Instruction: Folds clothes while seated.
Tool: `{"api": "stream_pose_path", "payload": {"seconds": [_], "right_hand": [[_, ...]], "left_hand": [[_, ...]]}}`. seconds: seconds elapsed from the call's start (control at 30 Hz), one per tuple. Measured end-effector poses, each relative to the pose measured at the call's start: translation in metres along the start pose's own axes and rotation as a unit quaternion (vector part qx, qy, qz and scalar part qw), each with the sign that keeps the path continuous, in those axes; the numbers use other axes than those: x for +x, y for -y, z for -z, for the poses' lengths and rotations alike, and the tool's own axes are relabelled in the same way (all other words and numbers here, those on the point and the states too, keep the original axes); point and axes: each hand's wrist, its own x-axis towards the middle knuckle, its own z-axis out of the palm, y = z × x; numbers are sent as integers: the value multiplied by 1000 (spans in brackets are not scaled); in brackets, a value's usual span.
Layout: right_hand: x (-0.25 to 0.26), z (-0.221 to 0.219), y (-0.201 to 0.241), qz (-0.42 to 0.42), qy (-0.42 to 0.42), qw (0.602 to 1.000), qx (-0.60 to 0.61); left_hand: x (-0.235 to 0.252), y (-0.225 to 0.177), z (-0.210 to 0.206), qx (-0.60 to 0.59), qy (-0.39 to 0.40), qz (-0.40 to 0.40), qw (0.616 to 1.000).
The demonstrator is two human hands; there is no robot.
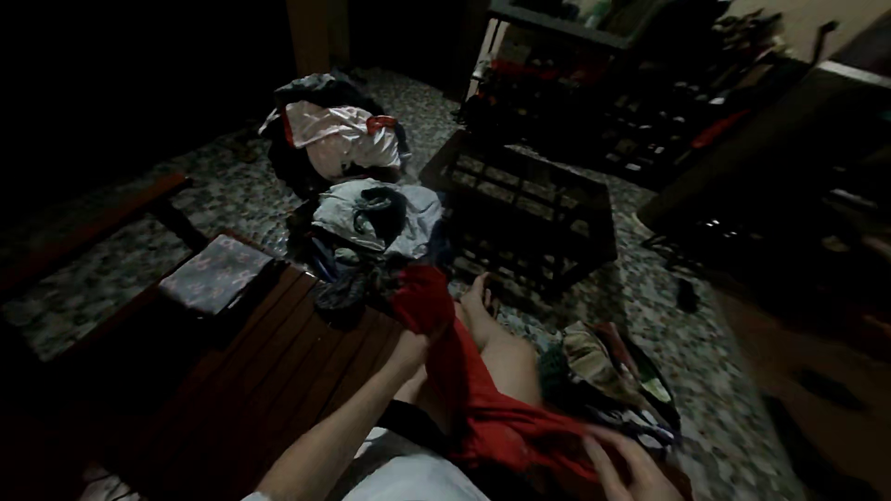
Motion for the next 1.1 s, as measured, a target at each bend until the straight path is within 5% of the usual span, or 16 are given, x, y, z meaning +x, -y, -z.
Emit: {"api": "stream_pose_path", "payload": {"seconds": [0.13,0.23,0.37,0.5,0.67,0.77,0.87,0.9,0.93,1.03,1.1], "right_hand": [[42,-74,46,41,-31,948,314],[60,-112,47,-36,-30,927,372],[41,-126,37,12,22,945,326],[26,-130,26,47,21,959,277],[33,-135,20,26,3,929,370],[38,-123,18,-45,-67,827,557],[52,-94,0,-217,-254,663,670],[55,-84,-11,-244,-297,637,668],[56,-80,-20,-248,-324,659,632],[43,-84,-14,-60,-348,875,331],[44,-82,15,140,-344,898,236]], "left_hand": [[-63,-13,-22,214,225,-199,930],[-69,-2,-20,147,379,-151,901],[-60,-5,-24,74,225,87,968],[-55,7,-24,146,227,67,961],[-56,10,-32,127,231,72,962],[-48,1,-22,-88,184,155,967],[-20,-18,1,-369,18,198,908],[-11,-29,7,-391,-9,194,900],[-6,-43,6,-357,-12,192,914],[-9,-73,-32,-38,113,46,992],[-25,-104,-72,254,187,-111,942]]}}
